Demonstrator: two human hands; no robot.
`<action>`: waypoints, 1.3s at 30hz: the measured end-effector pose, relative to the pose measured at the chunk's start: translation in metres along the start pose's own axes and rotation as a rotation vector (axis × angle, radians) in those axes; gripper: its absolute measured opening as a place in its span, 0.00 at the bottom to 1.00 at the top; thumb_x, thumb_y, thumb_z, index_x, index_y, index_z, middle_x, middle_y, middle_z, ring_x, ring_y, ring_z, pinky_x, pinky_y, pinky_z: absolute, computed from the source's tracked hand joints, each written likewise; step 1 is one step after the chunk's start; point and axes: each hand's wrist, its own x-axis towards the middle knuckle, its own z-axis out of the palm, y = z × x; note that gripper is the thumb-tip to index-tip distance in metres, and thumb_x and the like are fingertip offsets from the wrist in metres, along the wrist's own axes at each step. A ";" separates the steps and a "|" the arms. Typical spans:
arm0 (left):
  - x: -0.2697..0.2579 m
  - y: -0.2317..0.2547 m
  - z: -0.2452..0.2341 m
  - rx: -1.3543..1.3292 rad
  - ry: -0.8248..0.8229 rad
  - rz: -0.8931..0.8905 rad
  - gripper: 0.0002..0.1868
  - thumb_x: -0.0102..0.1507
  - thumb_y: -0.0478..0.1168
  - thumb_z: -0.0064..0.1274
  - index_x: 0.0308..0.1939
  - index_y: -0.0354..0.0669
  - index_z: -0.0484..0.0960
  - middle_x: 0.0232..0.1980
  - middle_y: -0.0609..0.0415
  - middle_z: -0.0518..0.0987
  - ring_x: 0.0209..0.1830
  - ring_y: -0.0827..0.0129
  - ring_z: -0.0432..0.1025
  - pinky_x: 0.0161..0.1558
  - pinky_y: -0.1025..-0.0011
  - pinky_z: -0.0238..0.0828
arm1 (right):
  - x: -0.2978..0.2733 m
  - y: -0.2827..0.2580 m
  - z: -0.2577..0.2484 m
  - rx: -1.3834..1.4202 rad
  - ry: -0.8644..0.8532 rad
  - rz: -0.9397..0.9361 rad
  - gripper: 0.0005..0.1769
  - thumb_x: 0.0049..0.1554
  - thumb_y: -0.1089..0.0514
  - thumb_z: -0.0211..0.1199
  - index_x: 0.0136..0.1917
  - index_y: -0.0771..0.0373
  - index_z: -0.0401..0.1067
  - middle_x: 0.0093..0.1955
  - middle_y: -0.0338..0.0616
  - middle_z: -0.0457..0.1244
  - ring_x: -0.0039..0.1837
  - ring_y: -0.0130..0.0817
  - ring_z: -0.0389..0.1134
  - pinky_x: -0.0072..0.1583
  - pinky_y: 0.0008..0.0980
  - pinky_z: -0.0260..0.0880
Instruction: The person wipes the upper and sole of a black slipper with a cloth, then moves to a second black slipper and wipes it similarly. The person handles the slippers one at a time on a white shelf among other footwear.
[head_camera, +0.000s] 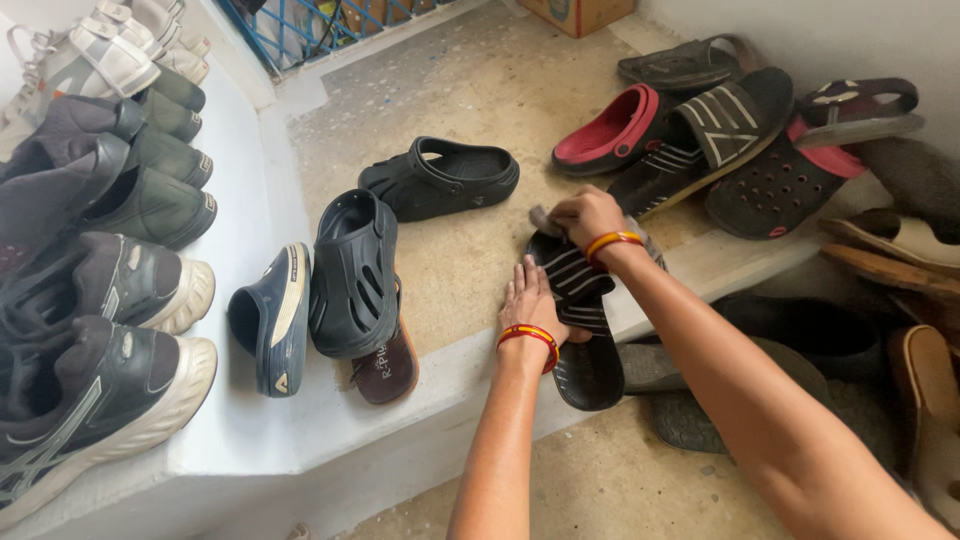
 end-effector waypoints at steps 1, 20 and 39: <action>0.000 0.000 0.001 0.013 0.004 0.002 0.76 0.41 0.65 0.75 0.80 0.37 0.44 0.85 0.49 0.36 0.85 0.60 0.35 0.79 0.62 0.40 | -0.008 0.006 0.004 0.051 0.076 0.066 0.07 0.52 0.57 0.68 0.45 0.51 0.82 0.43 0.49 0.69 0.51 0.52 0.68 0.56 0.45 0.70; 0.052 -0.037 0.002 -0.205 0.008 0.025 0.24 0.67 0.55 0.49 0.60 0.48 0.81 0.58 0.40 0.81 0.59 0.45 0.74 0.60 0.52 0.72 | -0.168 -0.189 -0.128 -0.230 -0.037 -0.387 0.22 0.56 0.54 0.55 0.57 0.70 0.73 0.63 0.54 0.64 0.67 0.50 0.62 0.67 0.44 0.59; 0.052 -0.033 -0.010 -0.162 0.113 -0.030 0.26 0.65 0.57 0.51 0.62 0.49 0.77 0.59 0.43 0.78 0.58 0.46 0.73 0.56 0.51 0.71 | -0.195 -0.130 -0.140 0.139 -0.248 -0.551 0.28 0.51 0.58 0.65 0.64 0.68 0.73 0.69 0.47 0.61 0.66 0.50 0.61 0.68 0.47 0.60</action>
